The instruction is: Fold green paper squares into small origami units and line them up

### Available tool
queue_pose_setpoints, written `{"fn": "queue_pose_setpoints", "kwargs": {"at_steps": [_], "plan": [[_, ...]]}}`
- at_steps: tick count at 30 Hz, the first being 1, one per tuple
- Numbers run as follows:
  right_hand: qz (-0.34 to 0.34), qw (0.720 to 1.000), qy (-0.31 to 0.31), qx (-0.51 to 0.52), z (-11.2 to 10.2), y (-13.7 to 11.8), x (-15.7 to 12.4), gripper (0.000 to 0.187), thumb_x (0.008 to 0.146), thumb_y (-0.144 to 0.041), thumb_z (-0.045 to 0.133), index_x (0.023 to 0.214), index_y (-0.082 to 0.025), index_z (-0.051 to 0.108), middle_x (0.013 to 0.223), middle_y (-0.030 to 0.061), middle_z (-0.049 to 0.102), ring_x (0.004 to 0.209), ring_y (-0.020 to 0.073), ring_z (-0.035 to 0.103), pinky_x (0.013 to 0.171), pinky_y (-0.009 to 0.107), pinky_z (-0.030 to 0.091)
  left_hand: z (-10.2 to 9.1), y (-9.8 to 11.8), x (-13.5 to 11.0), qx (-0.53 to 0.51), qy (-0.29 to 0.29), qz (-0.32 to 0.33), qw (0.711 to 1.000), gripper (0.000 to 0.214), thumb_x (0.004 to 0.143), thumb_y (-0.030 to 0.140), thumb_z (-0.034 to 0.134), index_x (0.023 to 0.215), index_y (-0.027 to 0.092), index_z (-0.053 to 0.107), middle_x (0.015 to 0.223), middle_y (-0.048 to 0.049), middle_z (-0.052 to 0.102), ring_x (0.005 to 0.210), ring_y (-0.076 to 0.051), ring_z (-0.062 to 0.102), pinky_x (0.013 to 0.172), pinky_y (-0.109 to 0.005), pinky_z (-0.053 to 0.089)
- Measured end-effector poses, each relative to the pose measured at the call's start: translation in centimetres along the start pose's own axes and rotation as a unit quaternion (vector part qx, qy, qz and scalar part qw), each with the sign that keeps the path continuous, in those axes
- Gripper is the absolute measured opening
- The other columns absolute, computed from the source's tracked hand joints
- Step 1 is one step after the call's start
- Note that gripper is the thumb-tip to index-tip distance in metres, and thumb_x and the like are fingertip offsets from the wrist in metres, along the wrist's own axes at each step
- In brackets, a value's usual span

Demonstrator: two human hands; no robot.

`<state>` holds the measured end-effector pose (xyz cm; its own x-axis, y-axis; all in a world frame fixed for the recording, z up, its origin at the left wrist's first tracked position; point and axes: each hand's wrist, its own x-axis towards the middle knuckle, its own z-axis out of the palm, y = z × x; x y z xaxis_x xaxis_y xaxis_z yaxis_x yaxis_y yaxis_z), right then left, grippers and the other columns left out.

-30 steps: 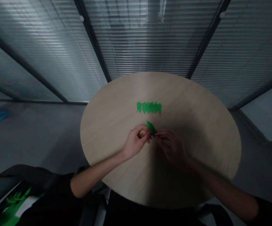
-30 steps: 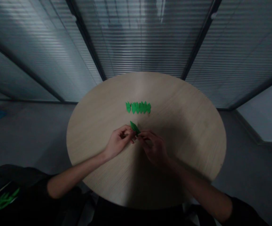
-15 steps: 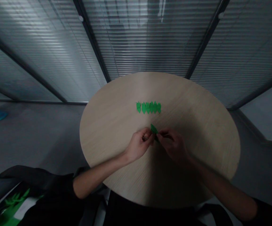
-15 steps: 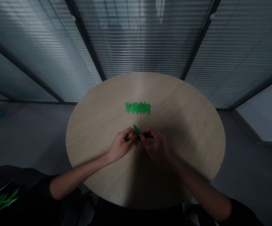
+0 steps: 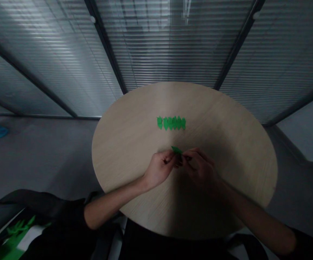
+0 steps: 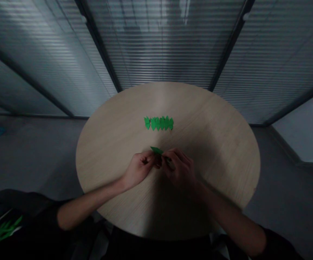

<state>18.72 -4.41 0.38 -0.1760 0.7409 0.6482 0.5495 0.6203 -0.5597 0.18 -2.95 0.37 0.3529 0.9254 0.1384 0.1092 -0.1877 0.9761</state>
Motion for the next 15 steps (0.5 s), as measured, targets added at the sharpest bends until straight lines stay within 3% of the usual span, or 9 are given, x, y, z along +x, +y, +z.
{"fn": "queue_pose_setpoints", "kwargs": {"at_steps": [5,15], "plan": [[-0.023,0.999,-0.02,-0.034,-0.3,0.1,0.0,0.015,0.101,-0.023,0.06,0.104,-0.026,0.074,0.089,0.0063,0.077,0.082,0.0206,0.073,0.077,0.034,0.061,0.3,-0.1,0.0,-0.053,-0.007,-0.017,0.998,0.035,0.102,0.04,0.059,0.079,0.014,0.066,0.073,-0.0054,0.072,0.066,-0.015,0.071,0.063,-0.026,0.059],[-0.091,0.99,-0.05,-0.095,-0.6,0.9,-1.0,0.037,0.1,-0.019,0.061,0.135,-0.027,0.071,0.105,0.0088,0.078,0.091,0.023,0.074,0.084,0.037,0.062,0.4,0.2,0.0,-0.093,-0.016,-0.034,0.995,0.043,0.101,0.053,0.062,0.088,0.013,0.07,0.079,-0.0072,0.075,0.067,-0.016,0.073,0.065,-0.029,0.064]]}}
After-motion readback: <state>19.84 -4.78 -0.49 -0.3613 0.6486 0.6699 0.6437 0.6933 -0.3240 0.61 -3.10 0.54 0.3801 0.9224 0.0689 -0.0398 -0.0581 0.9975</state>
